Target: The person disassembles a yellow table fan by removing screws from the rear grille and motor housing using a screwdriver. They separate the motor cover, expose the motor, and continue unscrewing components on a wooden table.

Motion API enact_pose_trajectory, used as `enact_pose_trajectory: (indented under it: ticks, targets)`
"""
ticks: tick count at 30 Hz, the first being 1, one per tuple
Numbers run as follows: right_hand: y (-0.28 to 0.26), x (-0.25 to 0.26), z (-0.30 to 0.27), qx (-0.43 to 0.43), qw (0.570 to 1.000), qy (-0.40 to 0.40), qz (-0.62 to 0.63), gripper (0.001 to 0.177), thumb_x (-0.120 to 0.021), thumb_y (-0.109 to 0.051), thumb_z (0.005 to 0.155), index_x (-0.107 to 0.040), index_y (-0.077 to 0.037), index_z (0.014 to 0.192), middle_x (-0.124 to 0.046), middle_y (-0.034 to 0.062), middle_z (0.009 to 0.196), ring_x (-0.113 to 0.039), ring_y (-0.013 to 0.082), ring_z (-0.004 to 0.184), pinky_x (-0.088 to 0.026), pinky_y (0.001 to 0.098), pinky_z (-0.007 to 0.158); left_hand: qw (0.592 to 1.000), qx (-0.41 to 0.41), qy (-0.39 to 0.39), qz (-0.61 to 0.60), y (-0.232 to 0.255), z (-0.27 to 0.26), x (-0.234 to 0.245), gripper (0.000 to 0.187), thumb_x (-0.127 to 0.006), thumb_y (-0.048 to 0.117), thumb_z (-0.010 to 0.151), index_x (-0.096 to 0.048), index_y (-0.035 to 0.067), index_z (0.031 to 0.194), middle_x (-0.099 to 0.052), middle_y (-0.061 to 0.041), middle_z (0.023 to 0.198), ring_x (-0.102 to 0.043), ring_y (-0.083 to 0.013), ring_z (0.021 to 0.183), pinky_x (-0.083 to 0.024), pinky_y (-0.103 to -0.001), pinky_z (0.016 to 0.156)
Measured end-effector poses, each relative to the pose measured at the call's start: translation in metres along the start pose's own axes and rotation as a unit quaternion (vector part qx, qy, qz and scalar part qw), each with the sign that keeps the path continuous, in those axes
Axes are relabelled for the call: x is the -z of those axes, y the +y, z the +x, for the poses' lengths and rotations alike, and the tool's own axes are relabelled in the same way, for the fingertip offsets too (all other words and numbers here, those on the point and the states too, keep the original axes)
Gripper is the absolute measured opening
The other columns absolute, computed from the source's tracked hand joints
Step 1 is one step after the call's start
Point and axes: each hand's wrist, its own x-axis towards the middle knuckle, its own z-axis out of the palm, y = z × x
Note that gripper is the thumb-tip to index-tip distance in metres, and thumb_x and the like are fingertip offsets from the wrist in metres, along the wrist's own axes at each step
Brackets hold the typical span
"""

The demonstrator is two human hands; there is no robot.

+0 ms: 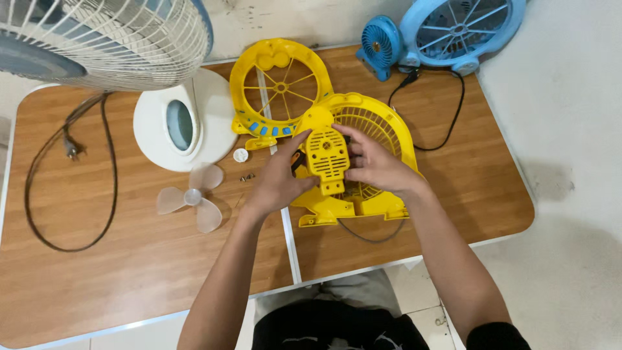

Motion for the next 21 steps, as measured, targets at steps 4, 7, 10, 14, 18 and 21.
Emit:
enact_pose_trajectory:
  ticks: [4, 7, 10, 14, 18, 21]
  targets:
    - [-0.007, -0.016, -0.001, -0.032, 0.998, -0.015, 0.045, 0.086, -0.062, 0.007, 0.085, -0.031, -0.016, 0.162, -0.057, 0.0147, 0.134, -0.063, 0.0201, 0.114, -0.056, 0.0334, 0.094, 0.998, 0.056, -0.011, -0.036, -0.008, -0.017, 0.01, 0.091, -0.08, 0.005, 0.073, -0.039, 0.008, 0.155, -0.061, -0.016, 0.144, -0.061, -0.0254, 0.131, -0.05, -0.033, 0.105]
    - [-0.009, -0.028, 0.003, -0.046, 0.995, -0.022, 0.081, 0.079, -0.063, 0.001, 0.089, -0.034, -0.016, 0.16, -0.059, 0.0125, 0.133, -0.063, 0.0185, 0.115, -0.057, 0.0336, 0.094, 0.998, 0.01, 0.006, -0.059, -0.013, -0.03, 0.015, 0.09, -0.081, 0.003, 0.074, -0.039, 0.005, 0.154, -0.059, -0.018, 0.147, -0.058, -0.0267, 0.136, -0.047, -0.034, 0.11]
    - [-0.007, -0.039, 0.006, -0.051, 0.998, -0.008, 0.047, 0.075, -0.065, -0.002, 0.091, -0.037, -0.015, 0.159, -0.062, 0.0118, 0.132, -0.063, 0.0181, 0.116, -0.056, 0.0326, 0.094, 0.998, 0.03, 0.022, -0.045, -0.017, -0.042, 0.019, 0.09, -0.081, 0.002, 0.074, -0.04, 0.006, 0.154, -0.058, -0.018, 0.147, -0.057, -0.0266, 0.135, -0.047, -0.035, 0.109]
    - [-0.002, -0.049, 0.01, -0.041, 0.999, 0.005, 0.035, 0.075, -0.069, -0.003, 0.09, -0.038, -0.011, 0.157, -0.063, 0.0127, 0.133, -0.062, 0.0181, 0.119, -0.055, 0.0322, 0.098, 0.997, 0.013, 0.047, -0.06, -0.018, -0.051, 0.023, 0.09, -0.081, 0.001, 0.075, -0.041, 0.006, 0.155, -0.056, -0.017, 0.149, -0.057, -0.0244, 0.135, -0.047, -0.034, 0.109]
    - [0.003, -0.054, 0.018, -0.061, 0.996, 0.025, 0.055, 0.072, -0.07, -0.002, 0.088, -0.041, -0.005, 0.153, -0.063, 0.0131, 0.134, -0.063, 0.0189, 0.12, -0.055, 0.0326, 0.101, 0.978, 0.16, 0.029, -0.132, -0.018, -0.057, 0.026, 0.092, -0.08, 0.002, 0.073, -0.044, 0.014, 0.157, -0.064, -0.009, 0.133, -0.053, -0.0173, 0.085, -0.048, -0.033, 0.077]
    - [0.007, -0.054, 0.018, -0.046, 0.997, 0.013, 0.061, 0.07, -0.069, -0.001, 0.088, -0.042, -0.005, 0.152, -0.063, 0.0132, 0.134, -0.063, 0.0188, 0.12, -0.055, 0.0321, 0.1, 0.977, 0.076, 0.05, -0.193, -0.021, -0.06, 0.028, 0.084, -0.079, 0.0, 0.076, -0.047, 0.009, 0.153, -0.063, -0.004, 0.132, -0.059, -0.0097, 0.106, -0.051, -0.025, 0.09]
